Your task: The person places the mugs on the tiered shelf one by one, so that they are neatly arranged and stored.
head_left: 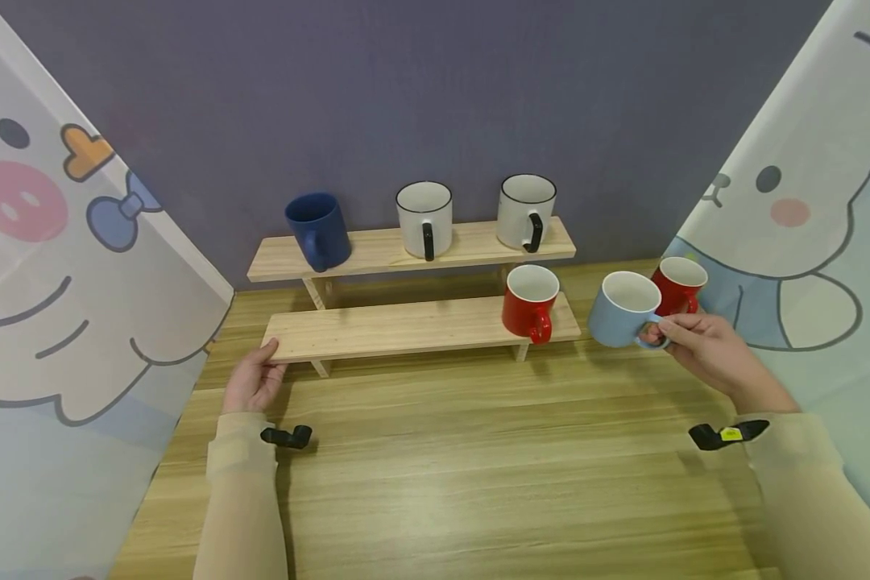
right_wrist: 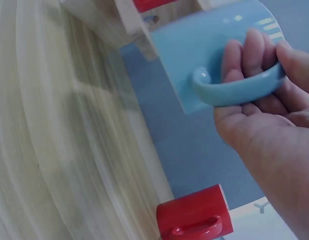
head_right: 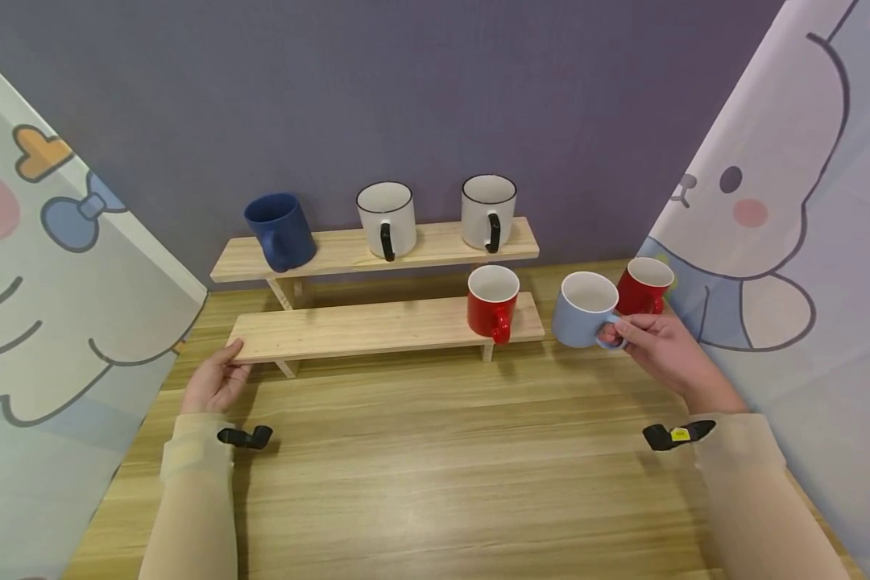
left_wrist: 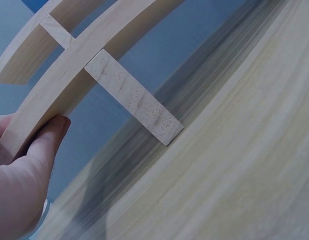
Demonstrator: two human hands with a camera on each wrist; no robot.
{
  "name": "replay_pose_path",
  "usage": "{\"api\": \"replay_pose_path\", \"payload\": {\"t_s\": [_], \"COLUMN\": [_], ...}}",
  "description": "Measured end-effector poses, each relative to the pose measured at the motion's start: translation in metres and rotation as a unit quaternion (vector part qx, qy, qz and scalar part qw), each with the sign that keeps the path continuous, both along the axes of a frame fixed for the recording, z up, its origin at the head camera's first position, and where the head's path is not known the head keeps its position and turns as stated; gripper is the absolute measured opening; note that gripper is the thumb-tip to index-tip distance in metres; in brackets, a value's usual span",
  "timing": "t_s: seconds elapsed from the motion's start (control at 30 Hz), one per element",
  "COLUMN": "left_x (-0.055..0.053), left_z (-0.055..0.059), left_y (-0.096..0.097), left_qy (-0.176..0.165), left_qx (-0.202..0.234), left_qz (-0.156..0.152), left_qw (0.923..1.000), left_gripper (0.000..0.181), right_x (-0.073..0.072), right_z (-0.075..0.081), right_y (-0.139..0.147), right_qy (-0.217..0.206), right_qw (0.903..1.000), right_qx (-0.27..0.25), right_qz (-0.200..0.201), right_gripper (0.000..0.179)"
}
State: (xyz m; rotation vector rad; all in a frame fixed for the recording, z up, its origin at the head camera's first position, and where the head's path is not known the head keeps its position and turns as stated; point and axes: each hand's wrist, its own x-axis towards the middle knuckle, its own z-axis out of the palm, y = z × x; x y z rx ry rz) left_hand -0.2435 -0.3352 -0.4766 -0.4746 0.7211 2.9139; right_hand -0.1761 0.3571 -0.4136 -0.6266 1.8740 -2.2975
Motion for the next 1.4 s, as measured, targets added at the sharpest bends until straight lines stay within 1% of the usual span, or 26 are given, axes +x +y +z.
{"api": "replay_pose_path", "payload": {"t_s": [0.13, 0.27, 0.5, 0.63, 0.8, 0.93, 1.03, 1.3, 1.4], "left_x": [0.001, 0.001, 0.001, 0.000, 0.000, 0.000, 0.000, 0.000, 0.000], "left_z": [0.000, 0.000, 0.000, 0.000, 0.000, -0.001, -0.001, 0.000, 0.001], "left_y": [0.000, 0.001, 0.001, 0.000, 0.000, 0.000, 0.000, 0.002, 0.002], "left_qy": [-0.002, -0.002, 0.000, -0.005, -0.003, 0.000, 0.002, -0.004, -0.007], "left_qx": [-0.002, -0.005, -0.002, -0.005, 0.000, 0.003, 0.004, -0.006, -0.005], "left_qz": [0.002, 0.002, 0.002, 0.003, 0.002, 0.002, 0.002, 0.001, 0.002], "left_qw": [1.0000, 1.0000, 1.0000, 1.0000, 1.0000, 1.0000, 1.0000, 1.0000, 1.0000], "left_gripper": [0.075, 0.074, 0.073, 0.071, 0.074, 0.074, 0.074, 0.076, 0.076], "right_x": [0.004, 0.009, 0.017, 0.019, 0.022, 0.025, 0.026, 0.030, 0.029], "right_z": [0.004, 0.005, 0.012, 0.017, 0.022, 0.025, 0.027, 0.029, 0.029], "right_y": [0.000, -0.001, -0.014, -0.026, -0.045, -0.063, -0.077, -0.111, -0.124], "right_qy": [0.008, 0.017, 0.029, 0.048, 0.053, 0.034, 0.012, -0.039, -0.044], "right_qw": [0.9981, 0.9933, 0.9842, 0.9762, 0.9674, 0.9643, 0.9653, 0.9736, 0.9745], "right_qx": [0.017, 0.028, 0.039, 0.040, 0.038, 0.037, 0.035, 0.055, 0.045], "right_qz": [0.058, 0.111, 0.170, 0.208, 0.244, 0.260, 0.258, 0.218, 0.215], "right_gripper": [0.027, 0.031, 0.033, 0.034, 0.035, 0.033, 0.031, 0.024, 0.025]}}
